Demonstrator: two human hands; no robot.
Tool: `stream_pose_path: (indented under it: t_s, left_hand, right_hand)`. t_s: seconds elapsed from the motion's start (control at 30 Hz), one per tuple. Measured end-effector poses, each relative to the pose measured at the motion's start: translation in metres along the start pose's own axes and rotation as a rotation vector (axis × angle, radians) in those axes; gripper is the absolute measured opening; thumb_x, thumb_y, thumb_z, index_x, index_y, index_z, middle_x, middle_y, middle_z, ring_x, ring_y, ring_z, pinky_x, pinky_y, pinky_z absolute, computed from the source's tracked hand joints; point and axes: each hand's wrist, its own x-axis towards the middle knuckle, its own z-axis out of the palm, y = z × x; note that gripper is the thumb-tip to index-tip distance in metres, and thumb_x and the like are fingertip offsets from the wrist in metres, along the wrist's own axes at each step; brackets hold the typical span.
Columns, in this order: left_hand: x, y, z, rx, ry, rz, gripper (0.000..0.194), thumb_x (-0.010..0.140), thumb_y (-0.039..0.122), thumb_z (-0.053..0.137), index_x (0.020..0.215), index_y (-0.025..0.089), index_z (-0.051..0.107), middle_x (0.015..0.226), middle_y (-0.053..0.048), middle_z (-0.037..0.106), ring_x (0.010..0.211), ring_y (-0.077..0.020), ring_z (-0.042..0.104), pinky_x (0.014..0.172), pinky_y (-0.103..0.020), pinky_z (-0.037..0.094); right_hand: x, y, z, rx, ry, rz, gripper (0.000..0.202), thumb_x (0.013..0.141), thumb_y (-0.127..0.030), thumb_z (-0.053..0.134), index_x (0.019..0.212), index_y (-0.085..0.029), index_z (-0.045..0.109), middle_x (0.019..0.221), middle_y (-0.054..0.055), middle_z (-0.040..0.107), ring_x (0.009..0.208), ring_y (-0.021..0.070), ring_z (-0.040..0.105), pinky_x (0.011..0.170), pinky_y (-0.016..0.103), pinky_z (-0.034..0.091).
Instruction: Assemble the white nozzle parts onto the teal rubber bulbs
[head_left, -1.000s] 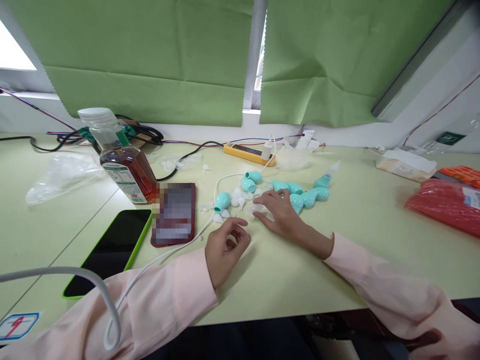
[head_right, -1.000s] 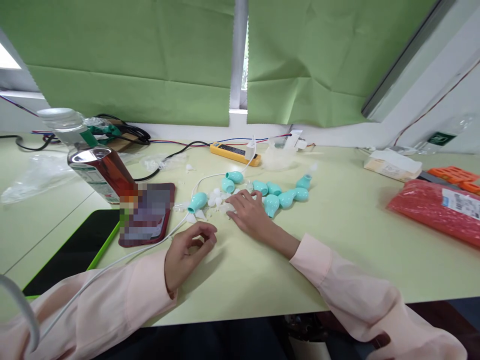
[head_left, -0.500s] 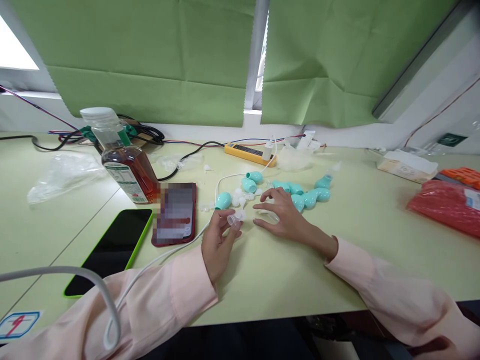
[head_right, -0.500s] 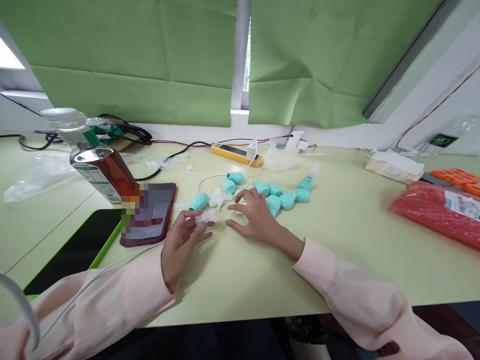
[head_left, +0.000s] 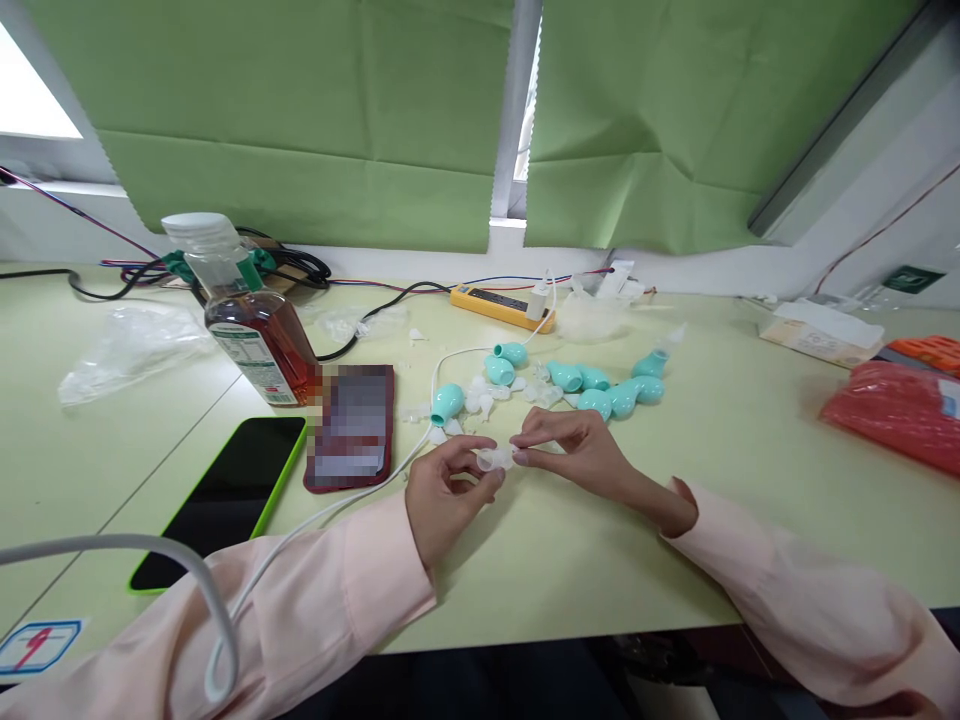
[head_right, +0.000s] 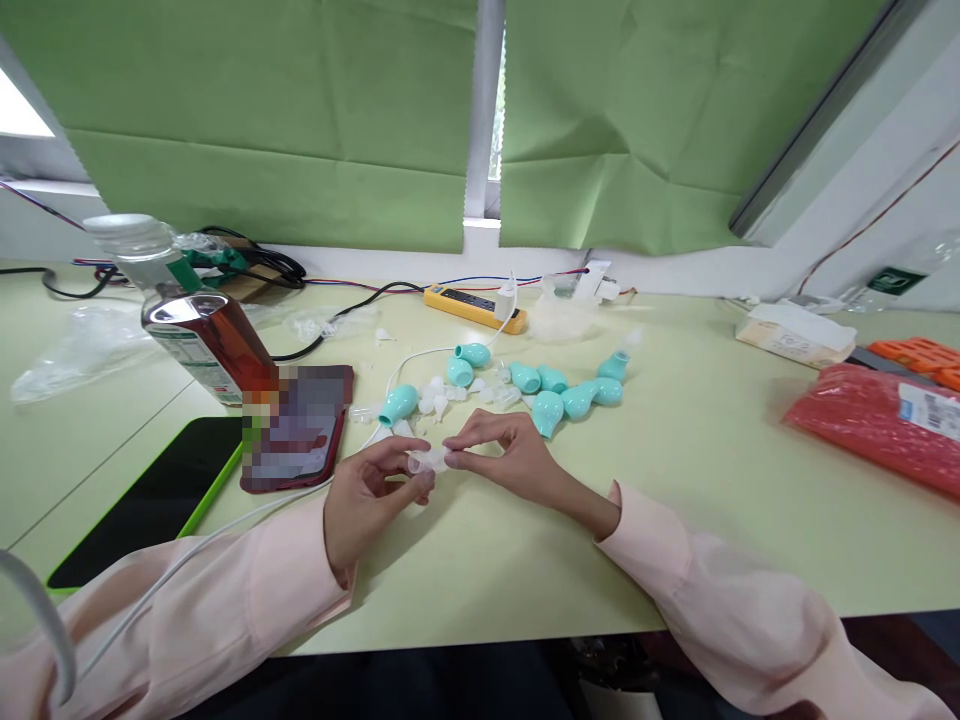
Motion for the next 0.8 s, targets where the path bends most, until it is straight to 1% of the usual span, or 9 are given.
stream_pose_path:
  t_s: [0.07,0.13,0.27,0.4,0.5,0.6,0.73,0.8]
  left_hand:
    - [-0.001,0.001,0.000,-0.009,-0.004,-0.002,0.025,0.064,0.023,0.061,0.086,0.013,0.055,0.060,0.002,0.051,0.050,-0.0101,0.052,0.051,-0.024,0.046]
    - [-0.001,0.002,0.001,-0.016,0.001,-0.007,0.025,0.063,0.023,0.062,0.086,0.013,0.056,0.060,0.001,0.051,0.050,-0.0102,0.052,0.051,-0.024,0.046]
    - [-0.001,0.000,0.002,-0.015,0.016,-0.015,0.026,0.062,0.023,0.062,0.085,0.012,0.058,0.061,0.001,0.051,0.051,-0.0109,0.053,0.050,-0.024,0.046]
    - [-0.001,-0.001,0.001,-0.026,0.012,-0.005,0.026,0.062,0.023,0.062,0.085,0.012,0.058,0.060,0.002,0.050,0.050,-0.0108,0.053,0.049,-0.024,0.046]
    - [-0.001,0.000,0.000,-0.052,-0.004,0.000,0.025,0.063,0.023,0.062,0.085,0.012,0.057,0.061,0.002,0.050,0.052,-0.0106,0.053,0.050,-0.024,0.046]
    - [-0.003,0.003,0.001,-0.068,-0.011,-0.001,0.025,0.063,0.023,0.062,0.085,0.012,0.057,0.060,0.001,0.050,0.051,-0.0104,0.053,0.050,-0.024,0.046]
    - [-0.004,0.006,0.001,-0.066,-0.020,-0.014,0.024,0.063,0.022,0.063,0.084,0.011,0.056,0.057,0.001,0.051,0.050,-0.0104,0.052,0.050,-0.023,0.046]
    - [-0.004,0.006,0.001,-0.063,-0.021,-0.020,0.024,0.063,0.022,0.063,0.084,0.011,0.057,0.058,0.001,0.051,0.050,-0.0101,0.052,0.049,-0.023,0.046]
  right_hand:
    - [-0.002,-0.001,0.001,0.014,-0.022,0.020,0.019,0.064,-0.017,0.065,0.081,-0.025,0.067,0.069,0.001,0.061,0.065,0.0126,0.053,0.061,0.030,0.044]
    - [-0.003,-0.002,0.002,-0.002,-0.024,0.010,0.020,0.064,-0.017,0.065,0.082,-0.026,0.067,0.070,0.001,0.061,0.065,0.0119,0.053,0.061,0.029,0.044]
    - [-0.004,-0.004,0.004,-0.088,-0.003,-0.088,0.022,0.066,-0.015,0.063,0.084,-0.027,0.066,0.068,0.001,0.060,0.064,0.0111,0.052,0.058,0.027,0.044]
    - [-0.005,-0.008,0.007,-0.207,0.005,-0.208,0.022,0.070,-0.014,0.059,0.087,-0.025,0.065,0.071,0.002,0.060,0.067,0.0123,0.052,0.059,0.028,0.044]
    - [-0.006,-0.011,0.009,-0.255,0.035,-0.242,0.022,0.071,-0.013,0.057,0.089,-0.024,0.065,0.070,0.003,0.060,0.067,0.0128,0.051,0.059,0.029,0.043]
    - [-0.007,-0.011,0.010,-0.212,0.053,-0.166,0.023,0.073,-0.014,0.055,0.090,-0.025,0.065,0.069,0.002,0.059,0.065,0.0121,0.050,0.059,0.028,0.043]
    - [-0.007,-0.008,0.010,-0.029,0.050,0.027,0.017,0.071,-0.019,0.058,0.084,-0.025,0.066,0.066,0.002,0.059,0.063,0.0114,0.051,0.059,0.028,0.044]
    - [-0.006,-0.007,0.010,0.055,0.053,0.092,0.015,0.070,-0.021,0.059,0.082,-0.024,0.067,0.067,0.002,0.059,0.064,0.0116,0.052,0.059,0.027,0.044]
